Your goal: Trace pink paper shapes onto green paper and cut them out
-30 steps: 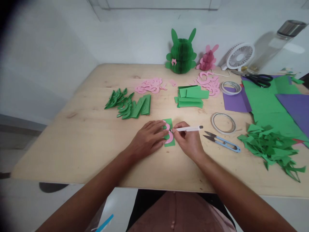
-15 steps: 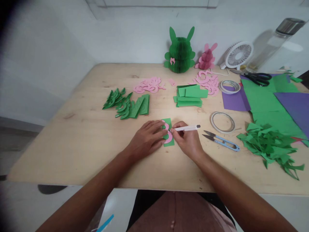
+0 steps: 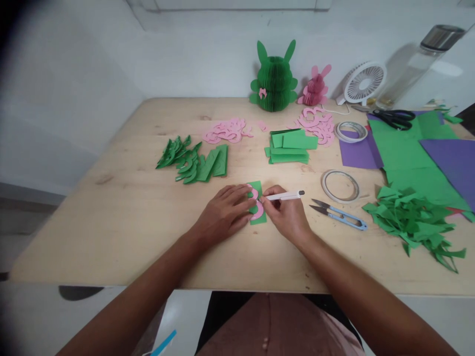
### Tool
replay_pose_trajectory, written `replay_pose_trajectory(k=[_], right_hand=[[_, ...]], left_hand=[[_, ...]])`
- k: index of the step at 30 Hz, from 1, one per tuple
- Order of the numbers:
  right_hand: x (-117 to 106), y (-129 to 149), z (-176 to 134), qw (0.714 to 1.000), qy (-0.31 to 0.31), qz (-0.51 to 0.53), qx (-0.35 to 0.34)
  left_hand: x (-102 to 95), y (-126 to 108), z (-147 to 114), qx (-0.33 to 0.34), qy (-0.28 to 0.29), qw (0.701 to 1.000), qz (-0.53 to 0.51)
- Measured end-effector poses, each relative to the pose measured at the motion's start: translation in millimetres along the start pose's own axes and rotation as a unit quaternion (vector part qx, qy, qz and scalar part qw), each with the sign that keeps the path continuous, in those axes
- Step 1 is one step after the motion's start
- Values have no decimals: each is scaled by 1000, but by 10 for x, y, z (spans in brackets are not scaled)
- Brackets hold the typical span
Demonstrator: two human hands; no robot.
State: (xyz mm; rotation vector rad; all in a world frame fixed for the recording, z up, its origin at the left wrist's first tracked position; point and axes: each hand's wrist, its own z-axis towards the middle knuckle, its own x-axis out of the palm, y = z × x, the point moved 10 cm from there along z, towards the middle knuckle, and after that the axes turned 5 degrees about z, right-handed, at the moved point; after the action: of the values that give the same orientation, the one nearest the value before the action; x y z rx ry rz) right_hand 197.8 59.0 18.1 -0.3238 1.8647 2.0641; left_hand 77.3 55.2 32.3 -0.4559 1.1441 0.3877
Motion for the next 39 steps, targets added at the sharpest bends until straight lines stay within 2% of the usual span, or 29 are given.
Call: replay_pose_trajectory(k=[24, 39], right_hand=[[-9, -10, -7, 1000, -1, -2, 18], [-46, 31, -25, 999, -8, -39, 18]], left_hand=[[-4, 0, -4, 2, -6, 1000, -3], [-8, -13, -4, 8, -9, 1000, 3]])
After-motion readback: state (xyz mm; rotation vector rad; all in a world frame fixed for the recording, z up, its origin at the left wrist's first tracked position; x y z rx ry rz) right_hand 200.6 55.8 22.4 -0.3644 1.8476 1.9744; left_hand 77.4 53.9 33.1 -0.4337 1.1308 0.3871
